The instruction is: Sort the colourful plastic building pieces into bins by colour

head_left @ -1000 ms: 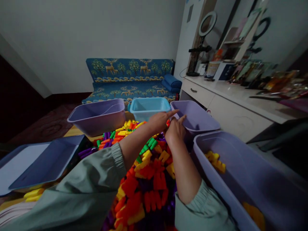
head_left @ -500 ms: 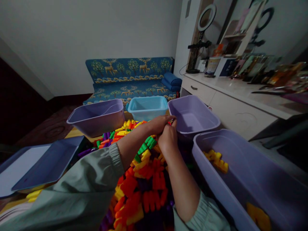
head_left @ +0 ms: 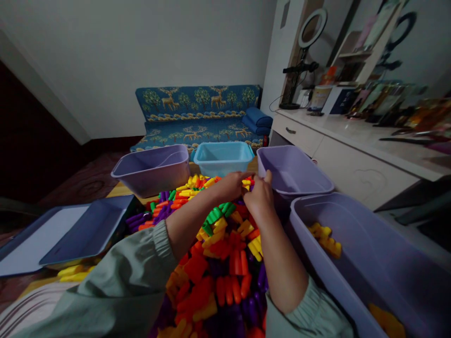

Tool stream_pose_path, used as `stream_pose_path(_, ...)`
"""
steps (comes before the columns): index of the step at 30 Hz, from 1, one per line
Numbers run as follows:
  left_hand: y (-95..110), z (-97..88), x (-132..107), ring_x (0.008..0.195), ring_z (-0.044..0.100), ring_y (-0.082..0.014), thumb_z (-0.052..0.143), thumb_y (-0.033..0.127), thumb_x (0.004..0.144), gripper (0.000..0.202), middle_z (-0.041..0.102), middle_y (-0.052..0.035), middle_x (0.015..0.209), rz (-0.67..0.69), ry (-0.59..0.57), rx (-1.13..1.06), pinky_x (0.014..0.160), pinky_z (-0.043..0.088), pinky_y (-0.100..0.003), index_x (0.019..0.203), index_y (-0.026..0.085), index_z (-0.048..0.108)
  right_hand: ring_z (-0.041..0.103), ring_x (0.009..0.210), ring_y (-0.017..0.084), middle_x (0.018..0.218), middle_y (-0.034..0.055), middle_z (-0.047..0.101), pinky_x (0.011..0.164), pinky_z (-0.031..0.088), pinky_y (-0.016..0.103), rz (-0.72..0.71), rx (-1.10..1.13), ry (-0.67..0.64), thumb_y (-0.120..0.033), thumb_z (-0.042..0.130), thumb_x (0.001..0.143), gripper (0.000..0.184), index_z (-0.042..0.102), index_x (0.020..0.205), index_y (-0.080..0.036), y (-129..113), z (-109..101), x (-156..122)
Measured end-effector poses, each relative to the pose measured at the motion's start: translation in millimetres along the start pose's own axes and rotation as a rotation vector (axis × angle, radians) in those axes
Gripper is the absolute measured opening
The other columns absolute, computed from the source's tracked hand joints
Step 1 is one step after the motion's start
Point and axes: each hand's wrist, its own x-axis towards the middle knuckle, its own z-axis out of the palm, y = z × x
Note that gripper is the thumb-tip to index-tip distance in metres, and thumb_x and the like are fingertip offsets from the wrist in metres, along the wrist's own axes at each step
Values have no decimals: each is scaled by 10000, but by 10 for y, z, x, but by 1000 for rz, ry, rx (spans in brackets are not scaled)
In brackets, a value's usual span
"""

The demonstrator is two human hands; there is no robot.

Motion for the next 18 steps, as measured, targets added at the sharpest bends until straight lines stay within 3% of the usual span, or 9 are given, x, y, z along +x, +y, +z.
stream_pose_path(4, 23, -51, -331, 1168, 596, -208, 506, 70, 797, 546, 634, -89, 1280, -73, 9, 64, 1002, 463, -309, 1327, 193, 554, 355, 1390, 298, 1315, 250, 510, 1076, 373, 385, -42, 7, 60, -173, 574, 812, 341, 613, 1136, -75, 77, -3, 67)
stream_pose_path(7, 91, -111, -628, 1191, 581, -216, 541, 103, 802, 530, 620, -95, 1296, -131, 29, 89, 1022, 457, -329, 1323, 196, 556, 327, 1404, 305, 1341, 262, 489, 1064, 383, 393, -38, 38, 77, -215, 606, 806, 410, 587, 1185, -62, 42, -5, 22)
stream_pose_path(11, 169, -155, -1029, 1209, 566, -215, 543, 151, 835, 493, 596, -105, 1318, -238, 102, 55, 1040, 446, -339, 1325, 202, 550, 381, 1376, 278, 1482, 213, 358, 1078, 373, 399, -89, 170, 184, -248, 607, 818, 446, 566, 1243, -122, -144, -96, -106)
stream_pose_path(14, 150, -81, -1307, 1206, 561, -231, 541, 188, 851, 438, 598, -115, 1295, -337, 190, 83, 1037, 448, -358, 1287, 204, 582, 498, 1275, 255, 1356, 171, 522, 1053, 405, 388, -197, 302, 190, -249, 602, 817, 381, 612, 1185, -147, -261, -143, -172)
stream_pose_path(18, 44, 131, -1578, 1241, 524, -267, 522, 270, 885, 404, 549, -144, 1333, -496, 319, 131, 1050, 432, -410, 1276, 192, 588, 649, 1027, 238, 1104, 135, 685, 929, 495, 371, -192, 378, 17, -214, 590, 803, 298, 660, 1078, -125, -235, -11, -247)
